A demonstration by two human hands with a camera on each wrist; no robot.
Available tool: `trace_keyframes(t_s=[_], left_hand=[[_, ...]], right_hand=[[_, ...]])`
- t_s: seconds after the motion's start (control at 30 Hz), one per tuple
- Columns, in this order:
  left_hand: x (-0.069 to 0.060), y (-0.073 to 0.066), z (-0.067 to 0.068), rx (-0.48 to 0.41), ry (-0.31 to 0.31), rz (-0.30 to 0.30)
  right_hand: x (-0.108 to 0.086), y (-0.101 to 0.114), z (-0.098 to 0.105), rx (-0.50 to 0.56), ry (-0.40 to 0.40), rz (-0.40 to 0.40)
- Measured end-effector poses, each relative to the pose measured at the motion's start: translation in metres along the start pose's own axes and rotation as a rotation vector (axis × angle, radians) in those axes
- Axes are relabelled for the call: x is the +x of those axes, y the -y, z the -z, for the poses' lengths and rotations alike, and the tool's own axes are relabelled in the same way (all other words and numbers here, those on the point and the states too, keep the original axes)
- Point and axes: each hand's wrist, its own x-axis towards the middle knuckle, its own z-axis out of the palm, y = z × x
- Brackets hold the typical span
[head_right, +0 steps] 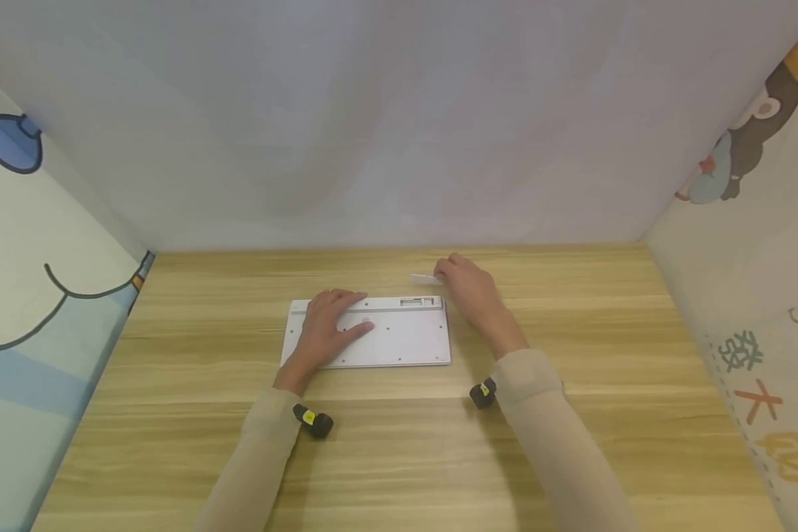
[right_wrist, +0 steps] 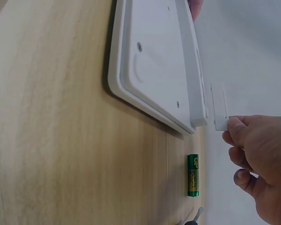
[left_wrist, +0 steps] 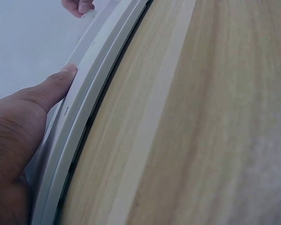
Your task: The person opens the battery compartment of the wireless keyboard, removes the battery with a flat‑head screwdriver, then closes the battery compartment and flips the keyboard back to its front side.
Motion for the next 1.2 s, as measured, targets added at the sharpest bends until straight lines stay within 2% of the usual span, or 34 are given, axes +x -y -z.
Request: trace_keyframes(t_s=[0.17, 0.53, 0.73, 1.2], left_hand=[[0.000, 0.000, 0.002, -0.004, -0.007, -0.004], [0.000, 0.000, 0.003, -0.025, 0.010, 0.007], [-0.001, -0.002, 0.004, -0.022, -0.007, -0.008], [-0.002, 0.001, 0.003, -0.013, -0.006, 0.000]], right_hand=[[-0.003, 0.006, 0.001, 0.014, -0.014, 0.029], [-0.008, 0.014, 0.007, 0.031, 0.013, 0.021], [-0.011, 0.016, 0.008, 0.033, 0.052, 0.024], [-0.017, 0.021, 0.007, 0.029, 0.139, 0.013]])
